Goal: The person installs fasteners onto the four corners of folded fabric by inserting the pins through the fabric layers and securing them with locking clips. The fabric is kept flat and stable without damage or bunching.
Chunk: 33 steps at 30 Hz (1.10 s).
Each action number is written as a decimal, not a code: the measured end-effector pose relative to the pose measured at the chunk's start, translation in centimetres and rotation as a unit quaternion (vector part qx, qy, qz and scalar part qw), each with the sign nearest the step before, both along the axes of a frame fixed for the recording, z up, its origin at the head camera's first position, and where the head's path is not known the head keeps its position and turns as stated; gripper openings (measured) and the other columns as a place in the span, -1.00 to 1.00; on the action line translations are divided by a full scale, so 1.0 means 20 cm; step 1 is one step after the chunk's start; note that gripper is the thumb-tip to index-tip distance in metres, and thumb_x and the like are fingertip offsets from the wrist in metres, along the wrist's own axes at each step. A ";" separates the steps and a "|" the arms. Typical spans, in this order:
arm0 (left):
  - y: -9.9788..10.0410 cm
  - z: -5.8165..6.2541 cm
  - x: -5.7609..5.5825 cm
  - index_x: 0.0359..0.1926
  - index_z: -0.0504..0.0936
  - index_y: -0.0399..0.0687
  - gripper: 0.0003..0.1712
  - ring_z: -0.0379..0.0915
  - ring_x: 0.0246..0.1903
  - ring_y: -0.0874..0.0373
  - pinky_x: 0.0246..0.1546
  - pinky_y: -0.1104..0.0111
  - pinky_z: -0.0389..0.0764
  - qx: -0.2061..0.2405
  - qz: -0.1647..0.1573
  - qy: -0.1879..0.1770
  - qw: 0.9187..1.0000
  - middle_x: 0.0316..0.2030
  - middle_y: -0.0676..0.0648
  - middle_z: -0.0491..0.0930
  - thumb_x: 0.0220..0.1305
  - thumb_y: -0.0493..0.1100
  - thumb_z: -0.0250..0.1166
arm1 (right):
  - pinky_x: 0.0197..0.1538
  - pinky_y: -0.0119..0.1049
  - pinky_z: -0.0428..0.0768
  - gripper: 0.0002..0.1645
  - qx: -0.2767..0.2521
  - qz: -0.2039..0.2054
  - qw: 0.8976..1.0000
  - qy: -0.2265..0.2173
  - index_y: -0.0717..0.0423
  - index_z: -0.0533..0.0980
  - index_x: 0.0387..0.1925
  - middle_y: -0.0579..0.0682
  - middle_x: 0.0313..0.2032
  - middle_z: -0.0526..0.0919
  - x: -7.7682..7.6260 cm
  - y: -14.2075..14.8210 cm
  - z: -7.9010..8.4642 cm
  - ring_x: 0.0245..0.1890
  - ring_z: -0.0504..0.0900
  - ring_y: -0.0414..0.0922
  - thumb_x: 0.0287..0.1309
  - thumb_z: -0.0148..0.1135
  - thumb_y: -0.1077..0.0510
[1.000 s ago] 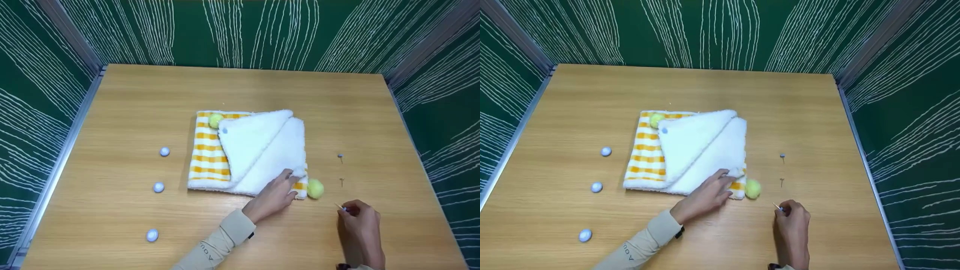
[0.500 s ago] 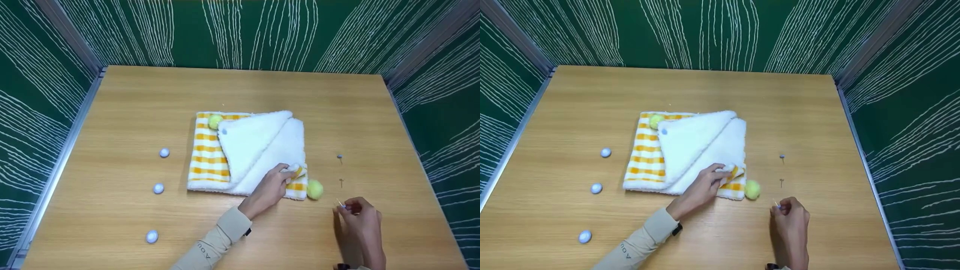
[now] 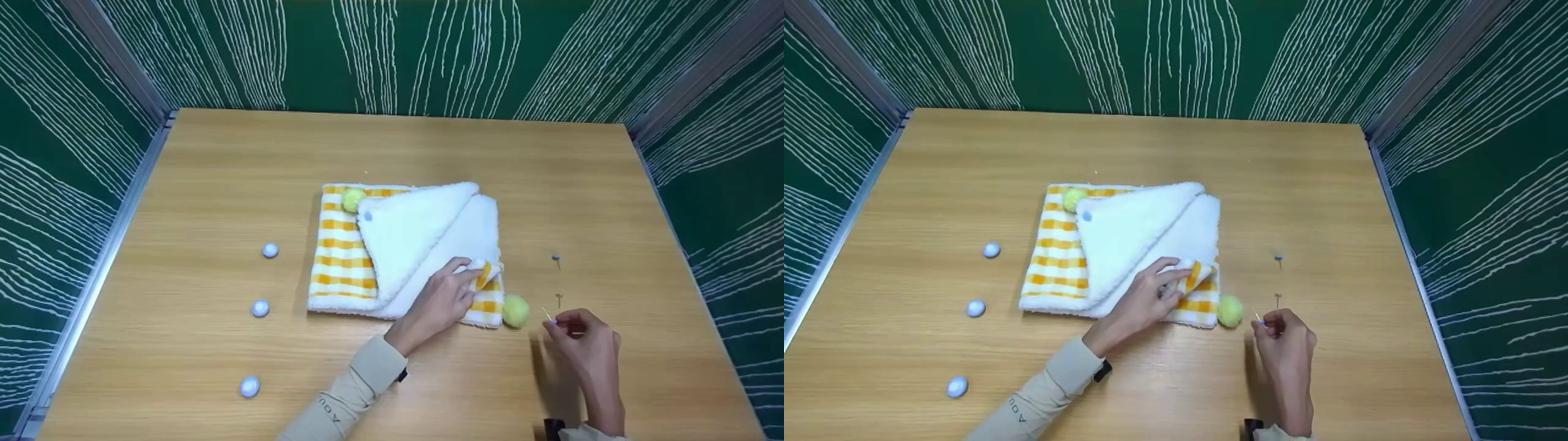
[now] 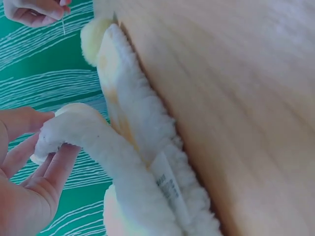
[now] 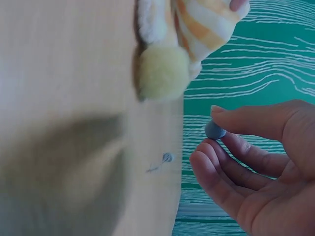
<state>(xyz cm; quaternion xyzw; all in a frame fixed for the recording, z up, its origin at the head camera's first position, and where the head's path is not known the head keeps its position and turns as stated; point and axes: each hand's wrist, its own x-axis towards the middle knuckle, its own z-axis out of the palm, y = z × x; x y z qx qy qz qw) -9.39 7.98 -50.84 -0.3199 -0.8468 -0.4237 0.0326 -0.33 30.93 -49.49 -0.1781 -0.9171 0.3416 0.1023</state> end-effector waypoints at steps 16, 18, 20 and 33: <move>-0.05 0.09 -0.03 0.11 0.56 -0.20 -0.54 0.23 -0.62 0.40 -0.38 0.66 0.38 0.034 0.007 0.051 0.998 0.09 -0.15 0.45 0.14 -0.37 0.22 | -0.38 -0.70 0.44 -0.89 -0.009 0.053 0.996 0.071 0.24 0.61 -0.43 0.04 -0.49 0.65 -0.14 -0.19 0.14 -0.45 0.56 -0.24 -0.04 0.40 0.29; -0.06 0.10 -0.03 0.13 0.55 -0.18 -0.54 0.26 -0.58 0.39 -0.35 0.67 0.38 0.033 0.008 0.051 0.998 0.11 -0.14 0.44 0.16 -0.36 0.22 | -0.37 -0.68 0.46 -0.89 -0.011 0.063 0.995 0.075 0.24 0.61 -0.43 0.04 -0.49 0.65 -0.16 -0.22 0.16 -0.44 0.58 -0.17 -0.05 0.40 0.30; -0.07 0.12 -0.04 0.14 0.54 -0.17 -0.55 0.31 -0.50 0.39 -0.28 0.68 0.38 0.028 0.006 0.050 0.998 0.13 -0.13 0.43 0.19 -0.34 0.21 | -0.37 -0.66 0.47 -0.89 -0.014 0.073 0.994 0.081 0.25 0.61 -0.43 0.04 -0.49 0.65 -0.18 -0.25 0.18 -0.43 0.59 -0.11 -0.05 0.40 0.30; -0.10 0.17 -0.06 0.15 0.54 -0.16 -0.57 0.28 -0.55 0.36 -0.39 0.69 0.34 0.025 -0.011 0.076 0.997 0.15 -0.11 0.42 0.25 -0.34 0.17 | -0.36 -0.60 0.53 -0.87 -0.030 0.139 0.983 0.120 0.30 0.62 -0.41 0.04 -0.48 0.66 -0.28 -0.39 0.22 -0.46 0.63 -0.07 -0.04 0.41 0.30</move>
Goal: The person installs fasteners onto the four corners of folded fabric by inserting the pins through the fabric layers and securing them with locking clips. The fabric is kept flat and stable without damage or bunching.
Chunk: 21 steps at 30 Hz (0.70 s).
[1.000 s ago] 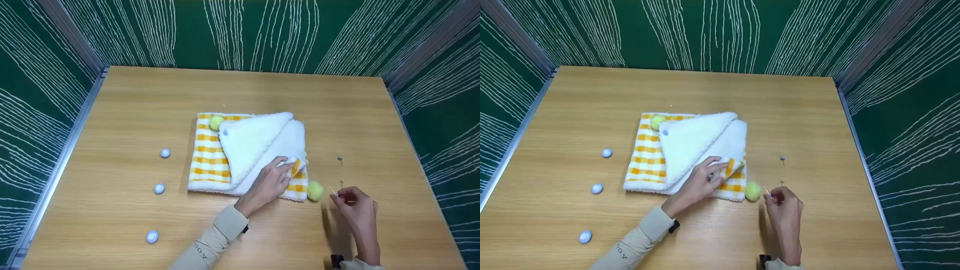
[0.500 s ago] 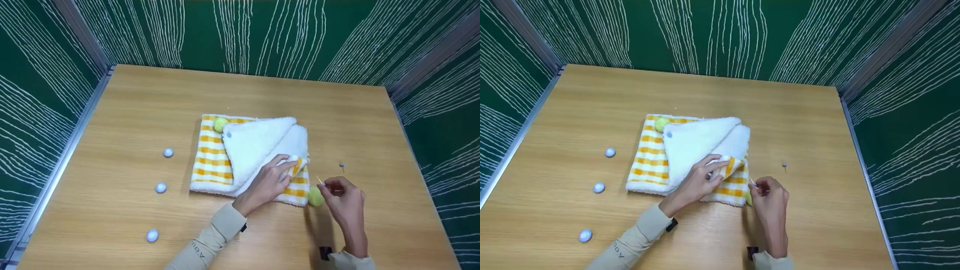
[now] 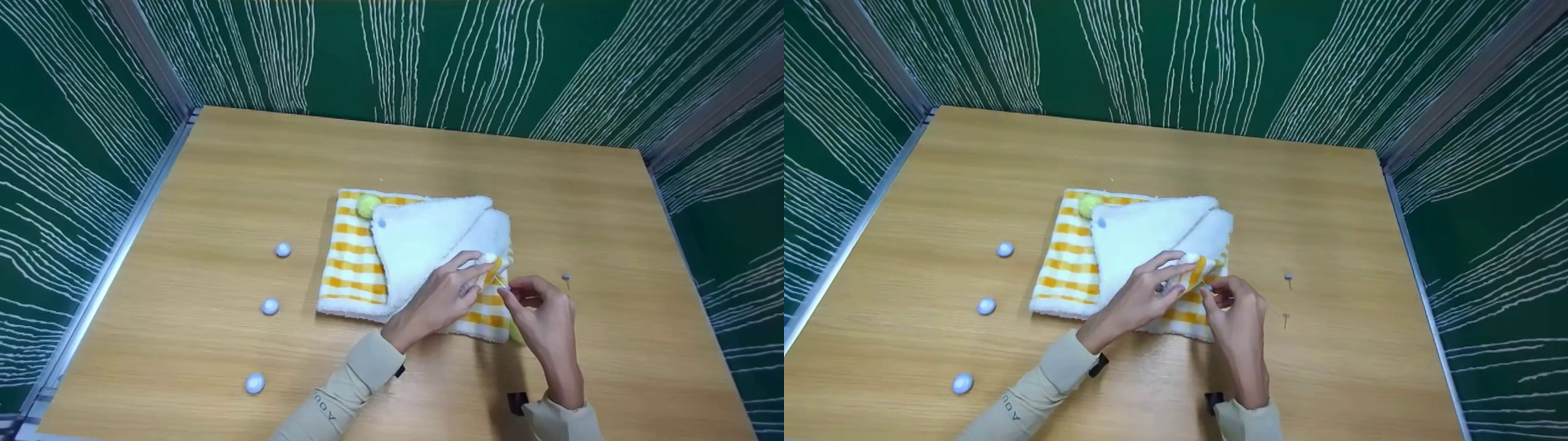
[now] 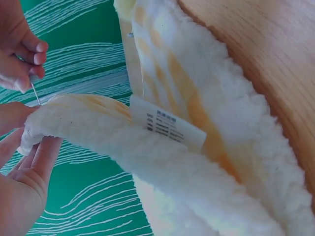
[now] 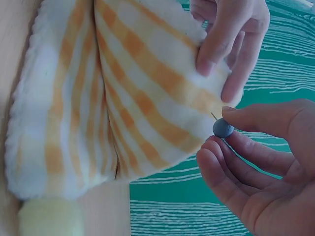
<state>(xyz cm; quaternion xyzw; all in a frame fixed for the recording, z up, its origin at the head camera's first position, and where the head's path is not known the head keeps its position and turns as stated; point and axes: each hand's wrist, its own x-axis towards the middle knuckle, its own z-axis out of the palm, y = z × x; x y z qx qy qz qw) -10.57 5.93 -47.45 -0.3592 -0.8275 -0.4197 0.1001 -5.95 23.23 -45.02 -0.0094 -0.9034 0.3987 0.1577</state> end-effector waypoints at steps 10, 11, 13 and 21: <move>-0.01 0.01 0.00 0.16 0.53 -0.13 -0.57 0.35 -0.43 0.33 -0.31 0.70 0.33 -0.013 -0.011 0.003 1.000 0.17 -0.08 0.41 0.26 -0.35 0.16 | -0.36 -0.60 0.52 -0.87 -0.008 0.019 1.000 0.011 0.31 0.63 -0.40 0.07 -0.47 0.68 -0.04 -0.05 -0.02 -0.46 0.65 -0.04 -0.02 0.40 0.30; -0.01 0.01 0.00 0.16 0.53 -0.13 -0.57 0.35 -0.43 0.33 -0.32 0.70 0.33 -0.012 -0.014 0.002 1.000 0.18 -0.08 0.41 0.26 -0.36 0.15 | -0.36 -0.60 0.52 -0.88 -0.009 0.020 1.000 0.012 0.31 0.63 -0.40 0.08 -0.46 0.68 -0.04 -0.05 -0.02 -0.46 0.65 -0.03 -0.02 0.39 0.30; -0.01 0.00 0.00 0.16 0.53 -0.14 -0.57 0.34 -0.44 0.34 -0.32 0.70 0.33 -0.011 -0.019 0.001 1.000 0.18 -0.08 0.41 0.26 -0.36 0.14 | -0.35 -0.61 0.52 -0.87 -0.013 0.020 1.000 0.014 0.32 0.63 -0.39 0.10 -0.44 0.68 -0.05 -0.06 -0.02 -0.45 0.66 -0.01 -0.01 0.39 0.31; 0.00 -0.01 0.00 0.21 0.48 -0.16 -0.57 0.38 -0.35 0.35 -0.24 0.70 0.36 0.001 -0.055 -0.016 0.998 0.20 -0.10 0.40 0.33 -0.33 0.11 | -0.33 -0.63 0.51 -0.85 -0.009 0.013 1.000 0.017 0.33 0.63 -0.32 0.15 -0.36 0.70 -0.06 -0.08 -0.04 -0.40 0.67 -0.02 0.01 0.36 0.33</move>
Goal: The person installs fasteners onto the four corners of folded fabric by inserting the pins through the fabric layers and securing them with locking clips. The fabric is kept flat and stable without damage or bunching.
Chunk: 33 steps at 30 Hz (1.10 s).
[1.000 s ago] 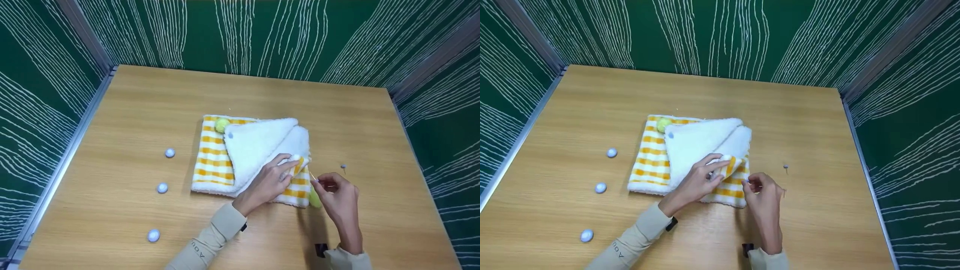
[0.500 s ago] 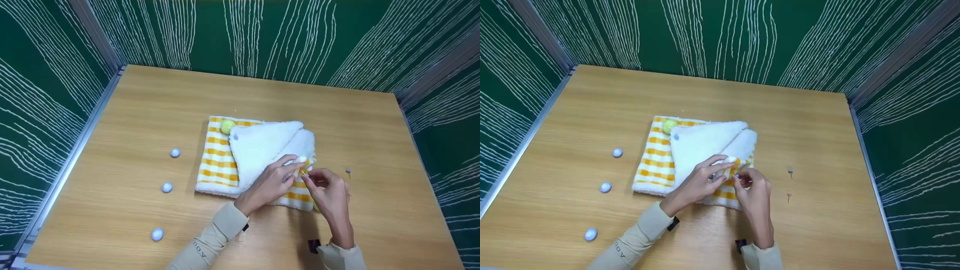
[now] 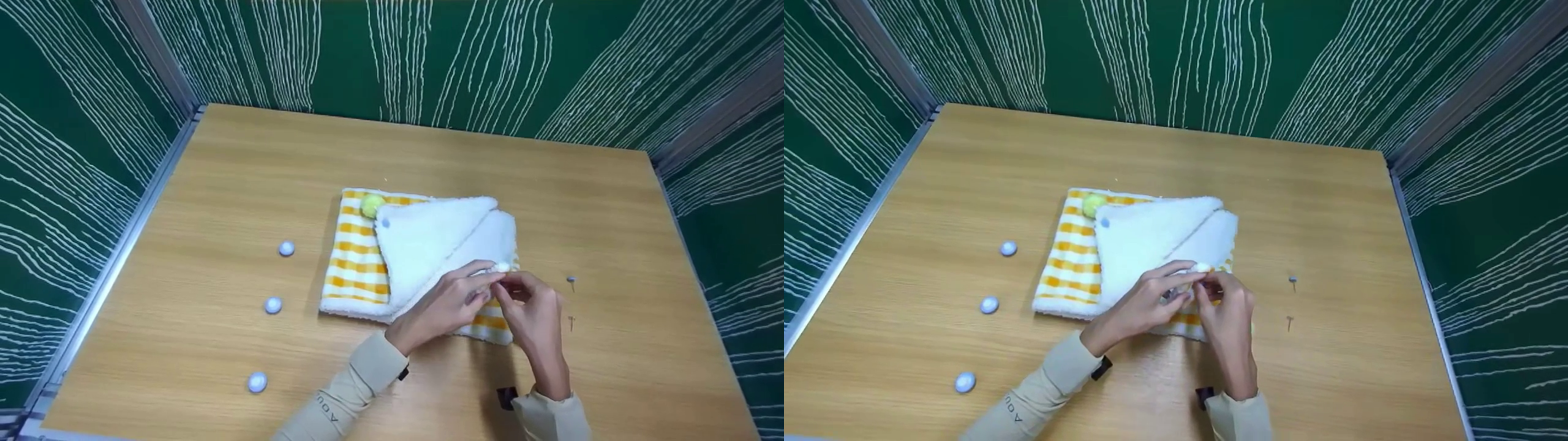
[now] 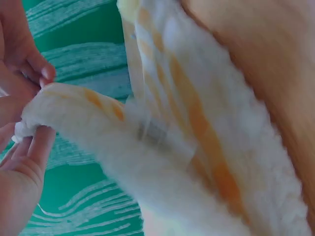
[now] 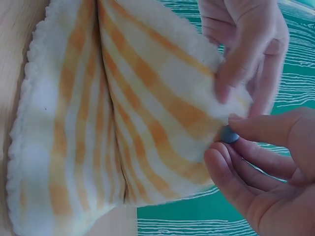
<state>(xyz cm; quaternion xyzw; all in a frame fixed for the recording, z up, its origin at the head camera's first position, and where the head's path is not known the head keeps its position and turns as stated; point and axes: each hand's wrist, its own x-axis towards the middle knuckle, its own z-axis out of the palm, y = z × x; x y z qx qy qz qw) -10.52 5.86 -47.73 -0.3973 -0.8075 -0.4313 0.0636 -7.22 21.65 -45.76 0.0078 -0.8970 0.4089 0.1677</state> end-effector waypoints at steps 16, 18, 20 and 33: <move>0.01 0.01 0.05 0.12 0.57 -0.10 -0.58 0.42 -0.15 0.36 -0.22 0.72 0.35 -0.041 0.011 0.028 0.999 0.16 -0.03 0.44 0.25 -0.38 0.11 | -0.35 -0.66 0.50 -0.59 -0.034 0.001 0.999 0.034 0.30 0.53 -0.06 0.21 -0.35 0.69 0.01 -0.01 -0.06 -0.38 0.67 0.05 -0.04 0.31 0.46; 0.01 0.02 0.06 0.12 0.58 -0.09 -0.58 0.40 -0.06 0.35 -0.17 0.70 0.36 -0.045 0.010 0.033 0.998 0.17 -0.02 0.44 0.24 -0.38 0.12 | -0.33 -0.68 0.49 -0.64 -0.035 0.008 0.999 0.039 0.30 0.57 -0.11 0.22 -0.32 0.68 0.01 0.00 -0.06 -0.37 0.67 0.07 -0.03 0.29 0.48; 0.01 0.02 0.07 0.10 0.60 -0.05 -0.59 0.42 -0.10 0.35 -0.23 0.70 0.36 -0.045 0.010 0.039 0.998 0.16 0.00 0.45 0.24 -0.37 0.13 | -0.32 -0.67 0.50 -0.71 -0.042 0.011 0.998 0.040 0.30 0.60 -0.19 0.21 -0.30 0.68 0.02 0.00 -0.06 -0.37 0.66 0.05 -0.03 0.28 0.49; -0.09 0.04 0.14 0.02 0.63 0.07 -0.58 0.39 -0.36 0.39 -0.57 0.70 0.28 -0.031 0.069 0.086 0.993 0.06 0.01 0.48 0.15 -0.36 0.20 | -0.26 -0.54 0.57 -0.80 -0.083 -0.009 0.996 0.038 0.31 0.54 -0.36 0.15 -0.32 0.67 0.04 0.00 -0.06 -0.32 0.64 -0.13 -0.07 0.29 0.54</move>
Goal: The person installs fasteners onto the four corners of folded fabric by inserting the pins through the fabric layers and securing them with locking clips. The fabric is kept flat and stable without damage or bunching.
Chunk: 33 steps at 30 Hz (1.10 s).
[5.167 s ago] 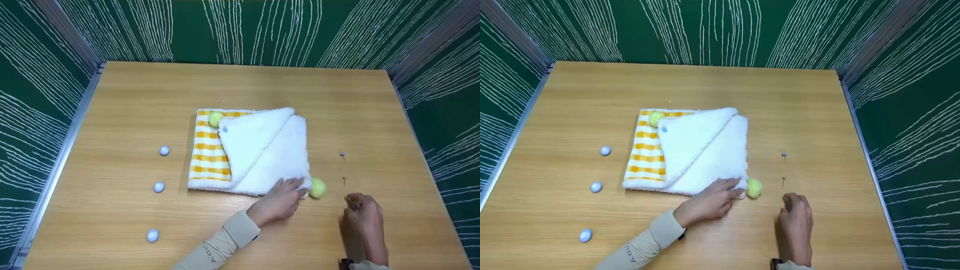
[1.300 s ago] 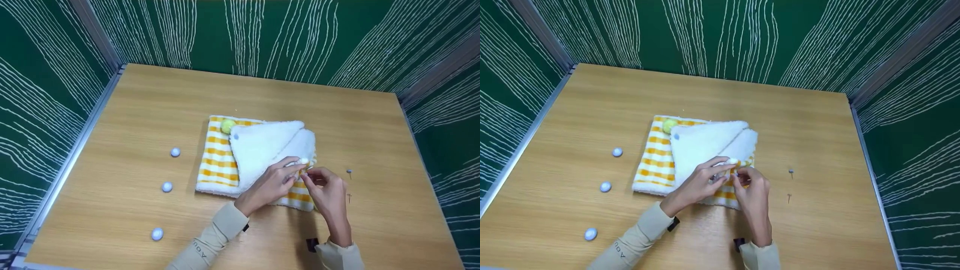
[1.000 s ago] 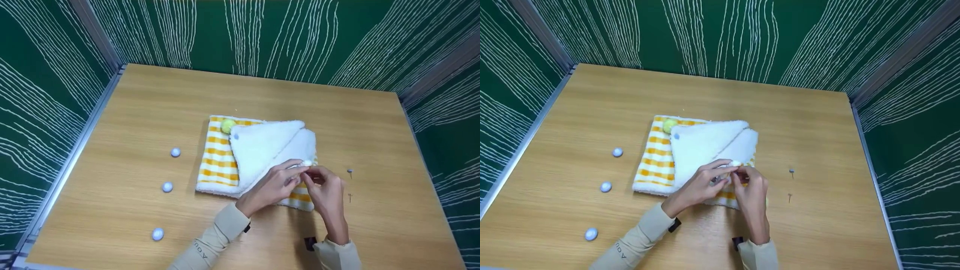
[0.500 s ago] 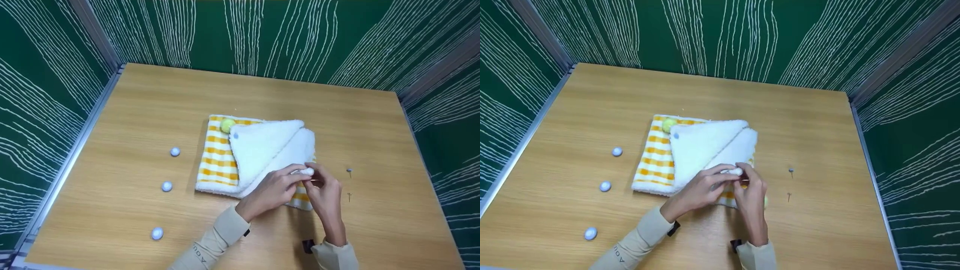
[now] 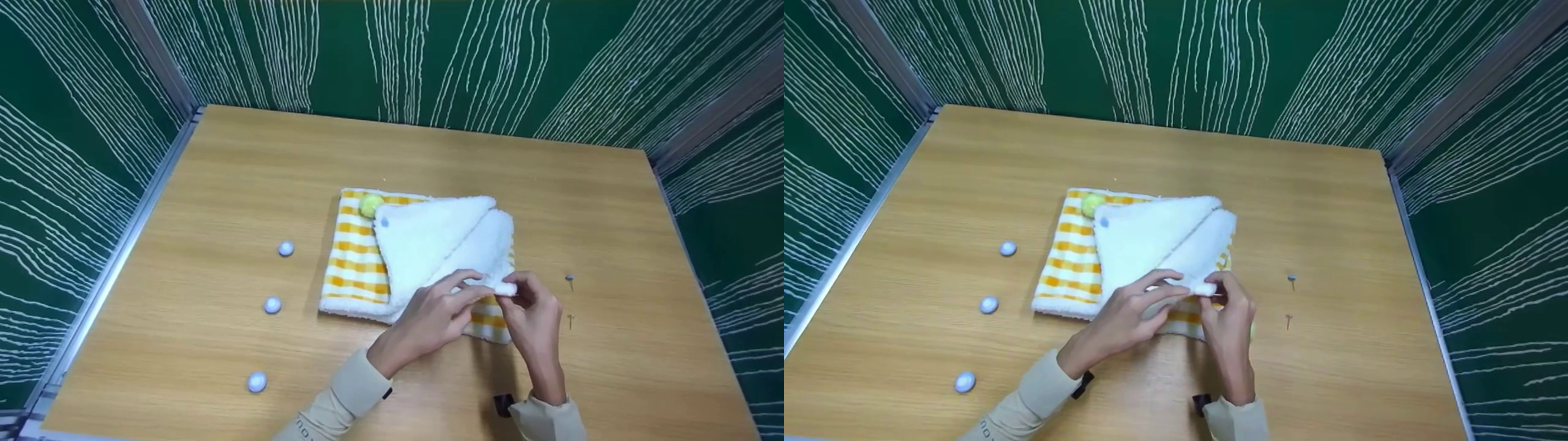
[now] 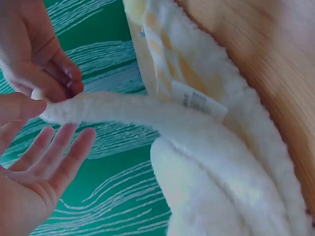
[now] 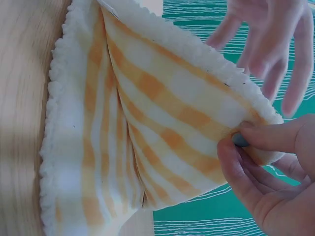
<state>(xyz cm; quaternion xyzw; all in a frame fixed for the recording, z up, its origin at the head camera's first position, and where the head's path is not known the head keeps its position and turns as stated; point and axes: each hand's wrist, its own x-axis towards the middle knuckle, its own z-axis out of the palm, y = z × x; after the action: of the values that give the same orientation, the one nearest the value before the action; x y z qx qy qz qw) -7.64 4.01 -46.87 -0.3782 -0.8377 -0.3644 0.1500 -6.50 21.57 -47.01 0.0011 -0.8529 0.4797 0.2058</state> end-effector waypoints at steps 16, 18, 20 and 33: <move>-0.39 -0.04 0.10 -0.33 0.69 -0.06 -0.91 0.47 -0.38 0.26 -0.46 0.52 0.48 -0.060 0.087 -0.059 0.993 -0.35 0.07 0.58 0.16 -0.29 0.27 | -0.29 -0.54 0.56 -0.82 -0.009 -0.005 1.000 -0.005 0.40 0.52 -0.40 0.20 -0.37 0.66 0.04 -0.05 0.08 -0.34 0.61 -0.18 -0.09 0.25 0.59; -0.45 -0.05 0.12 -0.32 0.69 -0.05 -0.91 0.47 -0.36 0.27 -0.45 0.50 0.50 -0.063 0.103 -0.075 0.990 -0.34 0.07 0.57 0.15 -0.28 0.28 | -0.28 -0.55 0.56 -0.81 -0.011 -0.004 1.000 -0.009 0.38 0.52 -0.39 0.17 -0.36 0.66 0.04 -0.04 0.06 -0.34 0.61 -0.20 -0.09 0.26 0.58; -0.51 -0.06 0.14 -0.32 0.69 -0.04 -0.91 0.48 -0.35 0.26 -0.43 0.46 0.53 -0.065 0.122 -0.086 0.987 -0.34 0.08 0.57 0.14 -0.27 0.29 | -0.27 -0.55 0.56 -0.81 -0.013 -0.002 1.000 -0.012 0.35 0.52 -0.38 0.14 -0.36 0.66 0.03 -0.02 0.03 -0.33 0.61 -0.21 -0.08 0.26 0.57; -0.86 -0.15 0.28 -0.40 0.66 0.00 -0.84 0.46 -0.44 0.22 -0.60 0.45 0.43 -0.131 0.245 -0.124 0.953 -0.39 0.08 0.56 -0.08 -0.26 0.44 | -0.28 -0.54 0.56 -0.78 -0.015 0.011 1.000 -0.013 0.31 0.53 -0.36 0.08 -0.35 0.66 0.02 0.01 -0.01 -0.32 0.62 -0.24 -0.08 0.26 0.56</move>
<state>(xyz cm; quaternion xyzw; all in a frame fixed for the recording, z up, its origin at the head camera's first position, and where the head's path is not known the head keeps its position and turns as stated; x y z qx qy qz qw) -2.06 -13.21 -49.84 -0.1300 -0.9570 -0.2471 0.0789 -6.08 21.85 -47.27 0.0006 -0.8481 0.4949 0.1892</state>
